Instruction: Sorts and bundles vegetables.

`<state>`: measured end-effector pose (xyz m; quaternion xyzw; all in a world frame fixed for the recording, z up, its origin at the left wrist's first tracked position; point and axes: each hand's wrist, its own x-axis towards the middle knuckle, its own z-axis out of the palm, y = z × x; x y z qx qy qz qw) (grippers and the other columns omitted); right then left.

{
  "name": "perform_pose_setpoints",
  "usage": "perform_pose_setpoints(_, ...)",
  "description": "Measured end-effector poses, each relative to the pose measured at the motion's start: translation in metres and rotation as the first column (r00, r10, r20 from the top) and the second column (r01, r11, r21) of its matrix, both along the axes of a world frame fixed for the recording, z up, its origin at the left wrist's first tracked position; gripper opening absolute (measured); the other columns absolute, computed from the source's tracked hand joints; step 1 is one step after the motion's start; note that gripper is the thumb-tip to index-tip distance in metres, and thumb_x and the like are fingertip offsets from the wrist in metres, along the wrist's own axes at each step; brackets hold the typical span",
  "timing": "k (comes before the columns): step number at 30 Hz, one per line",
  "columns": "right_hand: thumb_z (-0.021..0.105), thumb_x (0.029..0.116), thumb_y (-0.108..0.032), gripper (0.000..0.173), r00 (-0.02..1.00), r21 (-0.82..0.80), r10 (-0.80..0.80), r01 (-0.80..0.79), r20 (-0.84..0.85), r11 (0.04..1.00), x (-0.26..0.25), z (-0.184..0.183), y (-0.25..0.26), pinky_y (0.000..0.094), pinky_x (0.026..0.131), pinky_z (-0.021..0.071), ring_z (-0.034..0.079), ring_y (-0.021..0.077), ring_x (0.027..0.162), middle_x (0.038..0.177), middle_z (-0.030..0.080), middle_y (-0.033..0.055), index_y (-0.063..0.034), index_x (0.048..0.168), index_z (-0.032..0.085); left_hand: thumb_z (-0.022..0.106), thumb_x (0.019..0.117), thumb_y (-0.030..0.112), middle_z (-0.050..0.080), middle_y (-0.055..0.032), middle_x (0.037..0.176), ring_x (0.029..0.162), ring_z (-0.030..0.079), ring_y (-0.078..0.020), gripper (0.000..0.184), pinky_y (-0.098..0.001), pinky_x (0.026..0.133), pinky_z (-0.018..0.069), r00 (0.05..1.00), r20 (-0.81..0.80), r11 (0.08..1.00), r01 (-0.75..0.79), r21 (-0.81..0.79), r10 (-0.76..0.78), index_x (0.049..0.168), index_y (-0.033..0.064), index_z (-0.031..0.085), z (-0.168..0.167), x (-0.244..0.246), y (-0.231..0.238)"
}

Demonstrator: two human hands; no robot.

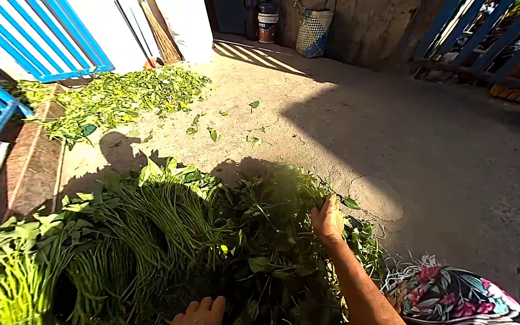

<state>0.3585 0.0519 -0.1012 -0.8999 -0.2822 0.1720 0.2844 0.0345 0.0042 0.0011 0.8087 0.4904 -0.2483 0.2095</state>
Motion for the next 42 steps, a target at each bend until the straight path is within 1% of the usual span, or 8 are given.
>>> perform_pose_setpoints(5, 0.074, 0.0795, 0.002, 0.034, 0.842, -0.009, 0.222, -0.250, 0.492, 0.968, -0.035, -0.022, -0.051, 0.0539, 0.073, 0.0582, 0.066, 0.0437, 0.107, 0.112, 0.066, 0.0235, -0.0021, 0.113, 0.069, 0.067, 0.0956, 0.048, 0.067, -0.0208, 0.123, 0.119, 0.061, -0.0439, 0.057, -0.0596, 0.093, 0.0510, 0.999, -0.023, 0.999, 0.033, -0.008, -0.033, 0.132, 0.0037, 0.063, -0.005, 0.000, 0.002)
perform_pose_setpoints(10, 0.077, 0.0875, -0.035, 0.065, 0.667, -0.466, 0.642, -0.737, -0.379, 0.490, -0.045, -0.063, -0.081, 0.0718, 0.108, 0.0366, 0.040, 0.0505, 0.142, 0.149, 0.048, 0.0276, -0.0032, 0.141, 0.057, 0.065, 0.0975, 0.046, 0.066, -0.0194, 0.126, 0.121, 0.060, -0.0423, 0.054, -0.0595, 0.094, 0.0505, 0.998, -0.051, 0.998, 0.031, -0.049, -0.033, 0.134, 0.0063, 0.061, -0.005, 0.000, 0.001)
perform_pose_setpoints(15, 0.055, 0.1004, -0.029, 0.040, 0.836, -0.469, 0.513, -0.538, -0.192, 0.700, -0.046, -0.021, -0.054, 0.0576, 0.100, 0.0503, 0.061, 0.0391, 0.124, 0.133, 0.062, 0.0225, -0.0034, 0.129, 0.063, 0.066, 0.0967, 0.047, 0.065, -0.0200, 0.127, 0.123, 0.059, -0.0436, 0.057, -0.0610, 0.095, 0.0501, 1.000, -0.025, 0.999, 0.005, -0.044, -0.006, 0.136, 0.0061, 0.061, -0.004, -0.007, 0.002)
perform_pose_setpoints(21, 0.058, 0.1007, -0.038, 0.061, 0.783, -0.354, 0.612, -0.607, -0.111, 0.711, -0.064, -0.076, 0.008, 0.0631, 0.115, 0.0341, 0.040, 0.0433, 0.145, 0.151, 0.048, 0.0251, -0.0020, 0.149, 0.049, 0.066, 0.0965, 0.049, 0.065, -0.0207, 0.128, 0.124, 0.058, -0.0442, 0.058, -0.0621, 0.096, 0.0493, 0.999, -0.042, 0.999, 0.003, -0.045, -0.004, 0.135, 0.0051, 0.061, -0.002, -0.003, 0.003)
perform_pose_setpoints(27, 0.042, 0.1077, -0.027, 0.043, 0.834, -0.098, 0.524, -0.544, -0.174, 0.833, -0.083, -0.052, 0.010, 0.0486, 0.116, 0.0394, 0.052, 0.0342, 0.138, 0.144, 0.057, 0.0204, -0.0036, 0.139, 0.061, 0.060, 0.1009, 0.043, 0.067, -0.0160, 0.127, 0.118, 0.064, -0.0383, 0.051, -0.0580, 0.095, 0.0519, 0.982, 0.170, 0.990, -0.102, 0.099, 0.084, 0.138, 0.0083, 0.061, 0.001, -0.009, 0.006)
perform_pose_setpoints(31, 0.054, 0.1019, -0.022, 0.030, 0.841, 0.494, 0.526, -0.406, -0.129, 0.769, -0.108, -0.028, -0.039, 0.0364, 0.094, 0.0557, 0.069, 0.0174, 0.101, 0.108, 0.073, 0.0096, -0.0042, 0.116, 0.074, 0.058, 0.1026, 0.021, 0.072, -0.0101, 0.115, 0.099, 0.072, -0.0211, 0.031, -0.0427, 0.088, 0.0603, 0.753, 0.645, 0.910, -0.348, 0.225, 0.129, 0.128, 0.0051, 0.068, -0.007, -0.020, 0.010)
perform_pose_setpoints(36, 0.062, 0.1000, -0.019, 0.024, 0.793, 0.655, 0.609, -0.450, -0.019, 0.607, -0.148, -0.024, -0.082, 0.0335, 0.094, 0.0571, 0.070, 0.0136, 0.099, 0.102, 0.075, 0.0055, -0.0065, 0.114, 0.076, 0.054, 0.1039, 0.021, 0.073, -0.0036, 0.118, 0.098, 0.073, -0.0155, 0.028, -0.0325, 0.079, 0.0639, 0.330, 0.911, 0.822, -0.569, -0.016, 0.246, 0.123, 0.0093, 0.071, -0.007, -0.026, 0.021)
perform_pose_setpoints(42, 0.061, 0.1011, -0.020, 0.024, 0.721, 0.613, 0.598, -0.659, 0.350, 0.436, -0.178, -0.020, -0.102, 0.0417, 0.087, 0.0577, 0.070, 0.0199, 0.096, 0.100, 0.073, 0.0046, -0.0156, 0.120, 0.076, 0.060, 0.1022, 0.021, 0.075, -0.0079, 0.101, 0.087, 0.074, -0.0222, 0.027, -0.0347, 0.073, 0.0639, 0.168, 0.924, 0.782, -0.595, -0.183, 0.344, 0.120, 0.0057, 0.072, -0.001, -0.031, 0.022)
